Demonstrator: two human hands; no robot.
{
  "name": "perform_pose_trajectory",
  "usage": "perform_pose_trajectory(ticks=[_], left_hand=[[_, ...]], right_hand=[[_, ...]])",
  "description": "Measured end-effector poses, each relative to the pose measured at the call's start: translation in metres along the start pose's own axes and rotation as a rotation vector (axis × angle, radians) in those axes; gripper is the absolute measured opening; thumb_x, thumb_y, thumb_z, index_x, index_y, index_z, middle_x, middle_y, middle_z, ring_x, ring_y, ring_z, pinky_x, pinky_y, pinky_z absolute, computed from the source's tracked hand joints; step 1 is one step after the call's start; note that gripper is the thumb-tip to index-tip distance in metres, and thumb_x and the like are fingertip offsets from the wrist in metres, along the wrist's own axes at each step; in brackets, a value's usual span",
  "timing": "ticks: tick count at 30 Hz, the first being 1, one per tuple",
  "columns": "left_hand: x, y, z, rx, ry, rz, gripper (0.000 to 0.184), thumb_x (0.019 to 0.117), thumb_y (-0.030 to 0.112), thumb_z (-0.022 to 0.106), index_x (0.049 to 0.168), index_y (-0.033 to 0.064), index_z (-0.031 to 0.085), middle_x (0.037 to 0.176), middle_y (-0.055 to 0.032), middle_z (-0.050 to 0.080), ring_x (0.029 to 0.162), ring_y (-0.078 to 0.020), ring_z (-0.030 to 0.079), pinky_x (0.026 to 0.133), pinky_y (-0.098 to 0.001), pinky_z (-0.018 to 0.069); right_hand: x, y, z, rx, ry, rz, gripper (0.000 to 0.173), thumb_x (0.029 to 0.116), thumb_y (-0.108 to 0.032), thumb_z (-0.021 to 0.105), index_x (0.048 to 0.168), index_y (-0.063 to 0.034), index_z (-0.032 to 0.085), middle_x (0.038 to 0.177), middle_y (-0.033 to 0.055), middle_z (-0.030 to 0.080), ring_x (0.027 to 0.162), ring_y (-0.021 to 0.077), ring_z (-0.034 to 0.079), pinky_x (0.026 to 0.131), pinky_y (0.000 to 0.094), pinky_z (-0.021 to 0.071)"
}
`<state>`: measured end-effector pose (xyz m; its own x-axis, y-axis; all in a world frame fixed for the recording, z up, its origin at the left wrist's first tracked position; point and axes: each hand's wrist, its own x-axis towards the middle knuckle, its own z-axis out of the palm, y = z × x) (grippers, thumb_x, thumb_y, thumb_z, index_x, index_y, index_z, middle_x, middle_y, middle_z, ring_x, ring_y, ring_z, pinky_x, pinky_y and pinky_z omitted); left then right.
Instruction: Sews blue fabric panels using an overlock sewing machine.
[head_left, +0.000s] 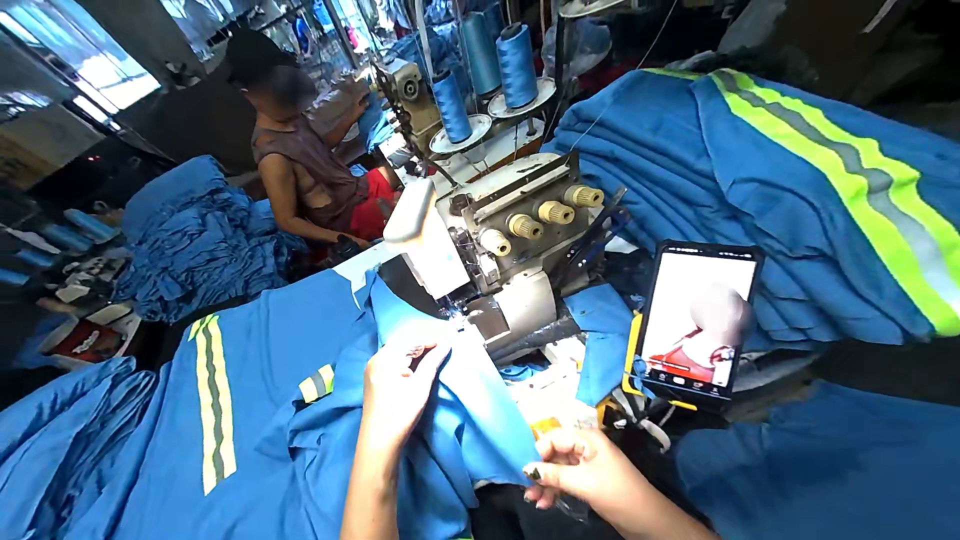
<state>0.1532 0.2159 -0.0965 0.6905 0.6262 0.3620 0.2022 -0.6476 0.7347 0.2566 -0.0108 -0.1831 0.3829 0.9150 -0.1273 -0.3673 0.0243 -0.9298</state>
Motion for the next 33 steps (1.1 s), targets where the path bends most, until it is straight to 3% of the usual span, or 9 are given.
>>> perform_pose_trajectory(ticks=[7, 10, 15, 17, 20, 23, 28, 31, 33], left_hand=[[0.004, 0.004, 0.003, 0.058, 0.011, -0.104, 0.015, 0.0837, 0.019, 0.082, 0.096, 0.0225, 0.076, 0.088, 0.0111, 0.074, 0.074, -0.0031, 0.068, 0.068, -0.0269, 0.0592], [0.002, 0.003, 0.011, 0.129, 0.063, -0.005, 0.011, 0.0876, 0.019, 0.078, 0.098, 0.0222, 0.077, 0.097, 0.0107, 0.074, 0.084, -0.0033, 0.070, 0.075, -0.0284, 0.0612], [-0.020, 0.021, 0.044, 0.661, 0.241, 0.384, 0.024, 0.0939, 0.006, 0.061, 0.105, 0.0123, 0.081, 0.106, -0.0100, 0.075, 0.097, -0.0277, 0.070, 0.086, -0.0477, 0.0513], [-0.033, 0.029, 0.061, 0.828, 0.291, 0.347, 0.028, 0.0939, 0.005, 0.059, 0.111, 0.0100, 0.080, 0.107, -0.0117, 0.077, 0.087, -0.0275, 0.073, 0.077, -0.0448, 0.0547], [-0.045, 0.030, 0.072, 0.845, 0.293, 0.227, 0.033, 0.0971, 0.006, 0.053, 0.119, 0.0096, 0.078, 0.111, -0.0123, 0.076, 0.095, -0.0293, 0.074, 0.087, -0.0474, 0.0563], [-0.045, 0.032, 0.073, 0.791, 0.332, 0.177, 0.023, 0.0945, 0.010, 0.059, 0.099, -0.0026, 0.078, 0.095, -0.0168, 0.076, 0.090, -0.0334, 0.074, 0.083, -0.0459, 0.0577], [-0.018, 0.024, 0.050, 0.495, 0.201, -0.003, 0.027, 0.0998, 0.016, 0.057, 0.117, 0.0021, 0.073, 0.120, -0.0126, 0.072, 0.114, -0.0291, 0.067, 0.098, -0.0467, 0.0527], [0.013, 0.012, 0.028, 0.394, 0.060, -0.089, 0.029, 0.1016, 0.020, 0.060, 0.127, 0.0064, 0.065, 0.119, -0.0102, 0.071, 0.110, -0.0265, 0.068, 0.092, -0.0499, 0.0547], [0.033, 0.005, 0.020, 0.421, -0.032, -0.093, 0.034, 0.1040, 0.021, 0.057, 0.134, 0.0047, 0.058, 0.125, -0.0117, 0.069, 0.118, -0.0300, 0.066, 0.103, -0.0536, 0.0490]], right_hand=[[-0.002, 0.004, 0.006, 0.093, 0.058, 0.043, 0.014, 0.0877, 0.008, 0.069, 0.092, -0.0045, 0.063, 0.076, 0.0051, 0.074, 0.064, 0.0174, 0.074, 0.063, 0.0329, 0.0641], [-0.002, 0.000, 0.009, 0.105, 0.111, 0.080, 0.026, 0.0855, 0.012, 0.069, 0.099, -0.0058, 0.054, 0.072, 0.0048, 0.072, 0.058, 0.0189, 0.072, 0.057, 0.0341, 0.0636], [-0.005, -0.007, 0.010, 0.078, 0.082, 0.059, 0.034, 0.0870, 0.009, 0.068, 0.112, -0.0067, 0.050, 0.069, 0.0017, 0.069, 0.057, 0.0186, 0.071, 0.056, 0.0362, 0.0632], [-0.008, -0.011, 0.010, 0.050, 0.068, 0.033, 0.039, 0.0885, 0.007, 0.068, 0.118, -0.0083, 0.048, 0.072, -0.0002, 0.069, 0.059, 0.0167, 0.071, 0.057, 0.0349, 0.0625], [-0.011, -0.016, 0.012, 0.049, 0.075, -0.010, 0.043, 0.0899, 0.008, 0.065, 0.125, -0.0085, 0.047, 0.075, 0.0002, 0.071, 0.062, 0.0166, 0.071, 0.058, 0.0347, 0.0624], [-0.011, -0.020, 0.015, 0.034, 0.086, -0.064, 0.047, 0.0907, 0.009, 0.064, 0.131, -0.0084, 0.045, 0.078, 0.0003, 0.072, 0.063, 0.0162, 0.072, 0.058, 0.0341, 0.0627], [0.009, -0.021, 0.020, 0.005, 0.109, -0.214, 0.047, 0.0918, 0.010, 0.061, 0.133, -0.0061, 0.044, 0.084, 0.0027, 0.072, 0.060, 0.0158, 0.070, 0.052, 0.0317, 0.0615], [0.038, -0.023, 0.024, -0.042, 0.144, -0.361, 0.044, 0.0933, 0.005, 0.062, 0.135, -0.0077, 0.053, 0.082, 0.0034, 0.072, 0.057, 0.0126, 0.067, 0.049, 0.0269, 0.0589], [0.057, -0.026, 0.025, -0.114, 0.145, -0.435, 0.037, 0.0951, 0.002, 0.061, 0.132, -0.0050, 0.059, 0.082, 0.0015, 0.073, 0.057, 0.0092, 0.067, 0.050, 0.0240, 0.0586]])
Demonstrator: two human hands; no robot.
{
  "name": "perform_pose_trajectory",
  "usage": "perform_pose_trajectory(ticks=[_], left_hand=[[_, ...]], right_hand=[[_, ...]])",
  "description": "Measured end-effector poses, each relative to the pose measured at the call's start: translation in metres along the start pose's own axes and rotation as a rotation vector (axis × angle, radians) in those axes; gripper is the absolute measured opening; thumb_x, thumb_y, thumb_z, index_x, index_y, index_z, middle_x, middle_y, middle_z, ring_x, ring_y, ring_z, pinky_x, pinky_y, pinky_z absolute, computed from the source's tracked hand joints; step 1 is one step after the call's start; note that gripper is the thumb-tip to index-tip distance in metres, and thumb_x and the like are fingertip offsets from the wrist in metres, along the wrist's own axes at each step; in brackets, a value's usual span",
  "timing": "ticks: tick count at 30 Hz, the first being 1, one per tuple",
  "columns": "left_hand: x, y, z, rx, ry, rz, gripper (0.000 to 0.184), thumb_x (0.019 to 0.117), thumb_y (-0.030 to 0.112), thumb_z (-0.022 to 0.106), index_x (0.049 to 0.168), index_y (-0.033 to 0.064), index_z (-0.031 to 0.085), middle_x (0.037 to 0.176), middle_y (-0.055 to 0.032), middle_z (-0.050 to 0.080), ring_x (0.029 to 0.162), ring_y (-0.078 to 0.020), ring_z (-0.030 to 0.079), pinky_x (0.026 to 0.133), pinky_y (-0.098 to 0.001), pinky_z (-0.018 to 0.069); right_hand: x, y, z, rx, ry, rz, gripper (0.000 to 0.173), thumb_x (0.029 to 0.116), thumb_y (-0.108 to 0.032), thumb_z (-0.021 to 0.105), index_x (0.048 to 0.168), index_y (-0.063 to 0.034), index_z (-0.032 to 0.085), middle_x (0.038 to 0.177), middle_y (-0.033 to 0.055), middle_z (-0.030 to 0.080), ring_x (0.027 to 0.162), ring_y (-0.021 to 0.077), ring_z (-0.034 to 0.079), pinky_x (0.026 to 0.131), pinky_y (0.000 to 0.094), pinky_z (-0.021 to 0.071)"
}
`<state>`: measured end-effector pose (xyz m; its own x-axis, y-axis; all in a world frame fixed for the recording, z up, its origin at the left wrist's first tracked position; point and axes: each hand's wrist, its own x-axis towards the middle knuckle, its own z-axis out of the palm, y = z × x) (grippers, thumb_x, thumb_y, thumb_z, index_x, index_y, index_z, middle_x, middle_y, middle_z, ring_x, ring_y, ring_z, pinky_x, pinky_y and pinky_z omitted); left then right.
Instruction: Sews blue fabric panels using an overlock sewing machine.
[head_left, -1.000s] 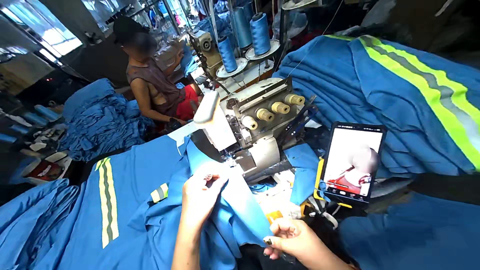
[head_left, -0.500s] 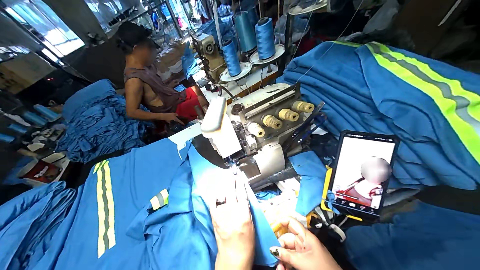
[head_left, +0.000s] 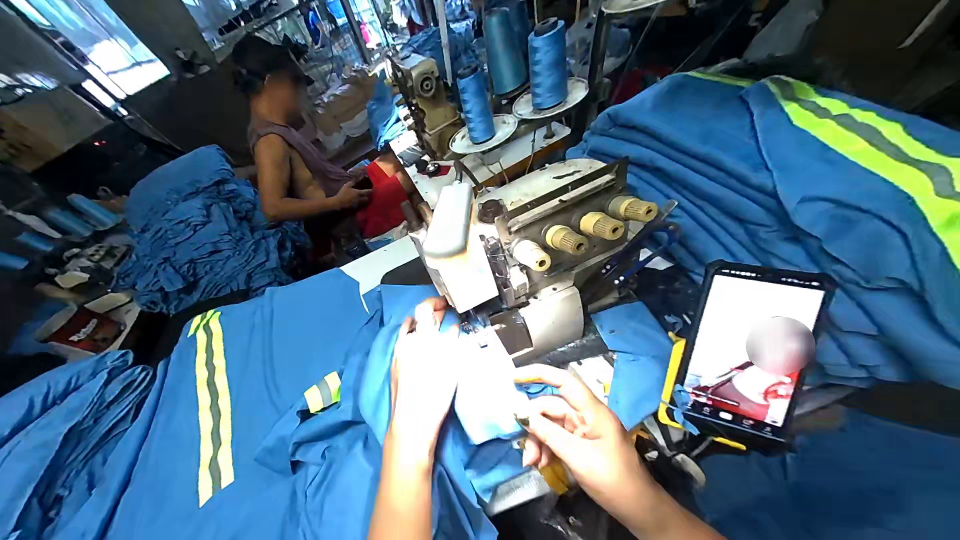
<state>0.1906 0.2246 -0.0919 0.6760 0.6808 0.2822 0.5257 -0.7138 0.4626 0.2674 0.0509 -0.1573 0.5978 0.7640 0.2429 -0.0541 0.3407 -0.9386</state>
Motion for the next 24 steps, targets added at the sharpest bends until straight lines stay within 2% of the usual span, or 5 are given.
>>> perform_pose_trajectory(ticks=[8, 13, 17, 20, 24], left_hand=[[0.054, -0.022, -0.005, 0.163, 0.058, -0.023, 0.033, 0.1068, 0.022, 0.052, 0.136, 0.0073, 0.059, 0.124, -0.0195, 0.069, 0.109, -0.0413, 0.068, 0.092, -0.0618, 0.0534], [0.054, -0.041, -0.012, 0.036, 0.123, -0.311, 0.034, 0.1072, 0.018, 0.051, 0.137, 0.0044, 0.057, 0.123, -0.0250, 0.067, 0.111, -0.0460, 0.066, 0.090, -0.0651, 0.0517], [-0.007, -0.064, -0.014, -0.269, 0.617, -0.291, 0.033, 0.1016, 0.007, 0.053, 0.131, -0.0080, 0.055, 0.099, -0.0201, 0.070, 0.087, -0.0251, 0.068, 0.079, -0.0451, 0.0561], [-0.058, -0.037, -0.034, -0.426, 0.885, -0.092, 0.035, 0.0970, -0.004, 0.052, 0.128, -0.0188, 0.043, 0.110, -0.0150, 0.061, 0.098, -0.0034, 0.063, 0.089, -0.0208, 0.0535], [-0.108, -0.006, -0.059, -0.387, 0.854, 0.246, 0.026, 0.0986, -0.004, 0.054, 0.119, 0.0125, 0.057, 0.114, 0.0129, 0.069, 0.109, 0.0045, 0.064, 0.097, -0.0183, 0.0531]], right_hand=[[0.027, 0.023, 0.010, -0.238, -0.002, -0.150, 0.021, 0.0984, -0.003, 0.056, 0.107, -0.0061, 0.075, 0.089, -0.0013, 0.075, 0.066, 0.0028, 0.068, 0.058, 0.0182, 0.0583], [0.014, 0.018, 0.011, -0.220, -0.047, 0.014, 0.023, 0.0995, -0.004, 0.053, 0.111, -0.0063, 0.073, 0.084, -0.0024, 0.074, 0.062, 0.0034, 0.067, 0.055, 0.0204, 0.0580], [0.025, -0.004, 0.017, -0.228, -0.078, -0.174, 0.023, 0.0990, -0.003, 0.055, 0.111, -0.0080, 0.074, 0.090, -0.0012, 0.074, 0.064, 0.0028, 0.066, 0.057, 0.0186, 0.0579], [0.043, -0.018, 0.033, -0.348, -0.116, -0.191, 0.035, 0.0987, -0.011, 0.062, 0.132, -0.0178, 0.068, 0.122, -0.0002, 0.071, 0.072, 0.0043, 0.069, 0.061, 0.0225, 0.0611], [0.053, -0.020, 0.046, -0.455, -0.354, -0.163, 0.045, 0.1006, -0.023, 0.063, 0.145, -0.0169, 0.058, 0.129, 0.0062, 0.068, 0.075, 0.0122, 0.070, 0.064, 0.0326, 0.0612]])
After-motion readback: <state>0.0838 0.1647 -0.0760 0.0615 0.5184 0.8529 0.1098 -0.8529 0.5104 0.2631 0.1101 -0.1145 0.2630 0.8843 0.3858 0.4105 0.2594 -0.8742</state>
